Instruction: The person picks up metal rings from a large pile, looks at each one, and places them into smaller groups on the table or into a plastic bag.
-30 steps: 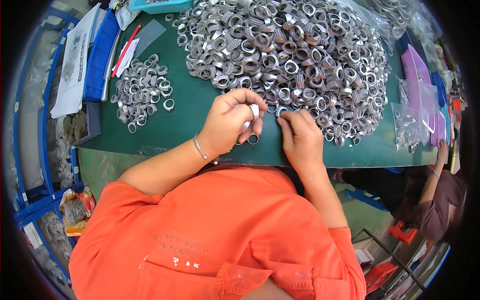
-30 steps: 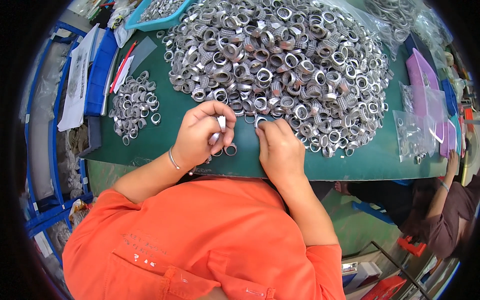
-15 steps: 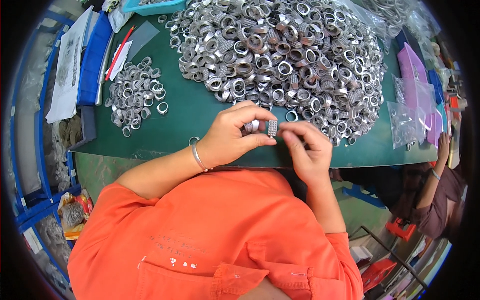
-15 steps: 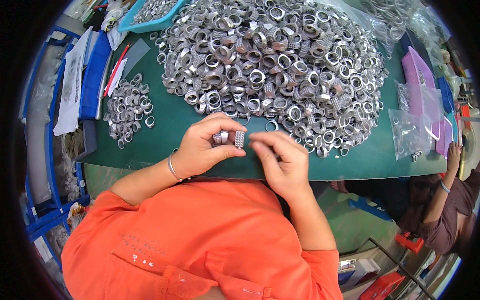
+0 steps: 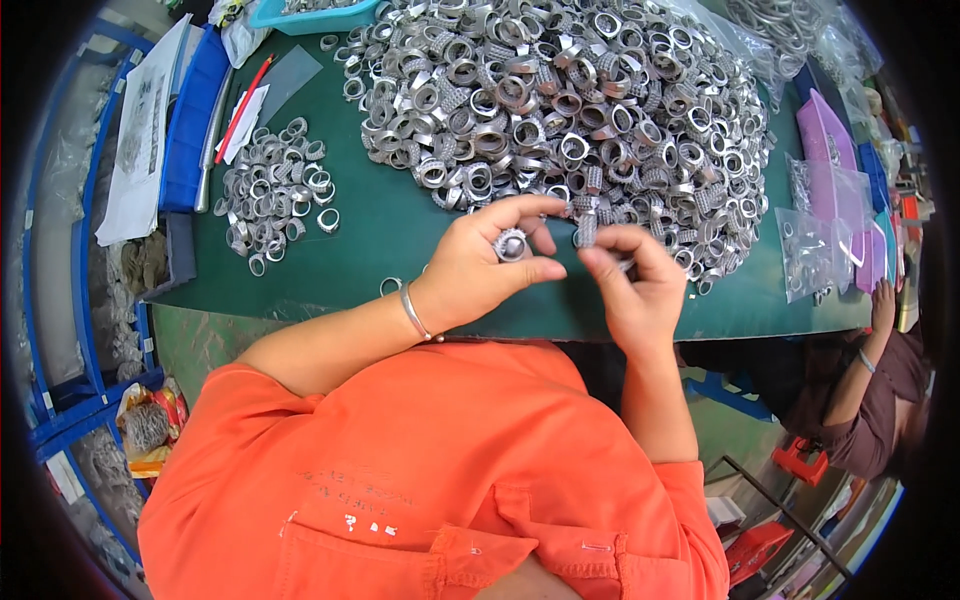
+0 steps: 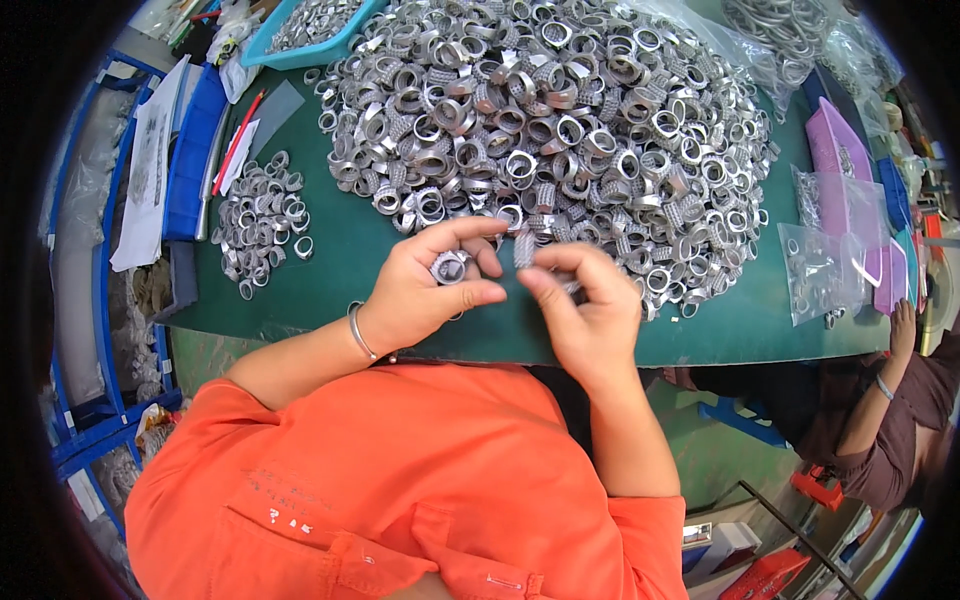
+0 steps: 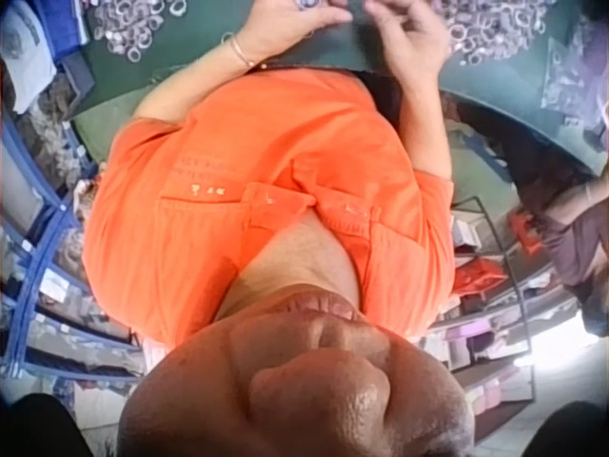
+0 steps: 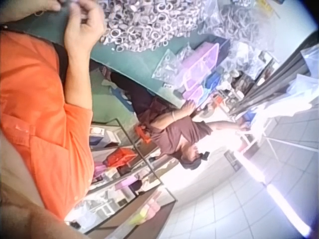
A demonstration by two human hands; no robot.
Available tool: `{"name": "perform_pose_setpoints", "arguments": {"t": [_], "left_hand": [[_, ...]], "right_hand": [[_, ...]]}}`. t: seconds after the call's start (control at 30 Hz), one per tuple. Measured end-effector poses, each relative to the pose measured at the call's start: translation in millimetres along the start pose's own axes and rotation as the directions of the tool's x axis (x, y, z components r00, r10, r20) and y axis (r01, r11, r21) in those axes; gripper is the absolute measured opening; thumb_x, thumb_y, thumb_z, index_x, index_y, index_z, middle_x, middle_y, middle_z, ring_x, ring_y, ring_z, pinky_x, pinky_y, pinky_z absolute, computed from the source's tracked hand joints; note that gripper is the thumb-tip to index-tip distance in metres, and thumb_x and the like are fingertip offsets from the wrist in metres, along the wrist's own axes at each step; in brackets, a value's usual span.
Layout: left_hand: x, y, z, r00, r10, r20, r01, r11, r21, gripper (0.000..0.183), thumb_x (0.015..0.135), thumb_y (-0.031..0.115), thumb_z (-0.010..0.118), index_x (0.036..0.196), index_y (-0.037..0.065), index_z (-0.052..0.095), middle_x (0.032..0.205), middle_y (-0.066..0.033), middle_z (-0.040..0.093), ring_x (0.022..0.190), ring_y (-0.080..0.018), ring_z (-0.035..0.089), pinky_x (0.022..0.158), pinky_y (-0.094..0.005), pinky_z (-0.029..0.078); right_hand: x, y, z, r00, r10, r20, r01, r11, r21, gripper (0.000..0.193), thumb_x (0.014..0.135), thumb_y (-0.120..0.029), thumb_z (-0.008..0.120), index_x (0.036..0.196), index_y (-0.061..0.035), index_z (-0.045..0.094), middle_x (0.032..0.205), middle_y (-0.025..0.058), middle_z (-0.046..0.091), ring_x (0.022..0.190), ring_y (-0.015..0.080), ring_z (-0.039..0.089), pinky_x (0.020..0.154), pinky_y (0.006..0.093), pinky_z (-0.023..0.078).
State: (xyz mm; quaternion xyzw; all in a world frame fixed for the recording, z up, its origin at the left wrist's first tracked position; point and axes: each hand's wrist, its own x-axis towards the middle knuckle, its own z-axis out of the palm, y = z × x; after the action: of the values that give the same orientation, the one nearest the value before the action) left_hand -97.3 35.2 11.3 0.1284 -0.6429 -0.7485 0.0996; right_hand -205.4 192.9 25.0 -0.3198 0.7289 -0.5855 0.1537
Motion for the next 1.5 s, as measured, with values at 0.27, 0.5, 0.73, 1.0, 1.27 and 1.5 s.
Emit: {"name": "perform_pose_setpoints", "arguments": {"t": [0.27,0.5,0.73,1.0,1.27,1.5], "left_hand": [[1.9,-3.1,1.4,0.955,0.271,0.123,-0.296,0.906,0.301,0.025,0.072,0.008,0.082,0.092,0.003,0.068,0.094,-0.0077,0.066,0.087,-0.0190,0.063,0.077,-0.0276,0.049],[1.2,-4.7,0.8,0.956,0.278,0.093,-0.293,0.894,0.341,0.021,0.072,0.002,0.079,0.091,0.003,0.069,0.092,-0.0074,0.066,0.086,-0.0178,0.063,0.074,-0.0290,0.051],[0.9,-4.0,-0.6,0.952,0.292,0.092,-0.305,0.890,0.338,0.018,0.075,0.001,0.076,0.090,0.002,0.067,0.092,-0.0071,0.066,0.082,-0.0159,0.062,0.072,-0.0275,0.051],[0.9,5.9,2.8,0.997,0.013,0.078,-0.029,0.979,0.202,0.019,0.084,0.006,0.072,0.100,0.003,0.062,0.090,-0.0017,0.063,0.078,-0.0066,0.059,0.069,-0.0230,0.049],[5.1,7.1,7.3,0.995,0.083,0.049,-0.093,0.958,0.272,0.020,0.079,0.012,0.078,0.093,0.003,0.067,0.094,-0.0032,0.066,0.086,-0.0092,0.061,0.079,-0.0248,0.048],[1.8,-0.5,1.1,0.983,-0.055,0.173,0.026,0.986,0.165,0.028,0.078,0.005,0.078,0.103,0.000,0.064,0.103,-0.0077,0.065,0.081,-0.0103,0.062,0.070,-0.0241,0.053]], "right_hand": [[-7.3,2.2,-8.3,0.965,-0.141,0.221,0.128,0.989,0.073,0.015,0.082,0.000,0.068,0.097,0.0001,0.068,0.087,0.0098,0.068,0.074,0.0154,0.064,0.065,0.0251,0.049],[11.6,16.8,-7.1,0.956,-0.274,-0.105,0.150,0.763,-0.629,0.027,0.077,-0.004,0.074,0.102,-0.0021,0.064,0.074,0.0097,0.056,0.061,0.0225,0.057,0.054,0.0341,0.046],[12.7,16.1,-6.3,0.943,-0.313,-0.111,0.177,0.756,-0.630,0.027,0.075,0.002,0.073,0.097,-0.0008,0.059,0.085,0.0125,0.057,0.074,0.0301,0.059,0.064,0.0382,0.049],[10.1,22.1,-10.3,0.913,-0.398,-0.091,0.266,0.749,-0.607,0.026,0.073,0.007,0.071,0.095,0.0008,0.058,0.092,0.0149,0.058,0.081,0.0332,0.059,0.070,0.0392,0.049],[-6.5,20.8,1.0,0.946,-0.220,-0.239,0.189,0.971,-0.144,0.018,0.074,0.010,0.067,0.087,0.0001,0.061,0.091,0.0121,0.065,0.081,0.0226,0.064,0.070,0.0299,0.051],[-21.7,15.4,13.2,0.953,-0.296,-0.063,0.287,0.950,-0.119,0.019,0.075,0.012,0.067,0.091,0.0019,0.062,0.093,0.0140,0.067,0.081,0.0208,0.066,0.070,0.0283,0.053]]}}
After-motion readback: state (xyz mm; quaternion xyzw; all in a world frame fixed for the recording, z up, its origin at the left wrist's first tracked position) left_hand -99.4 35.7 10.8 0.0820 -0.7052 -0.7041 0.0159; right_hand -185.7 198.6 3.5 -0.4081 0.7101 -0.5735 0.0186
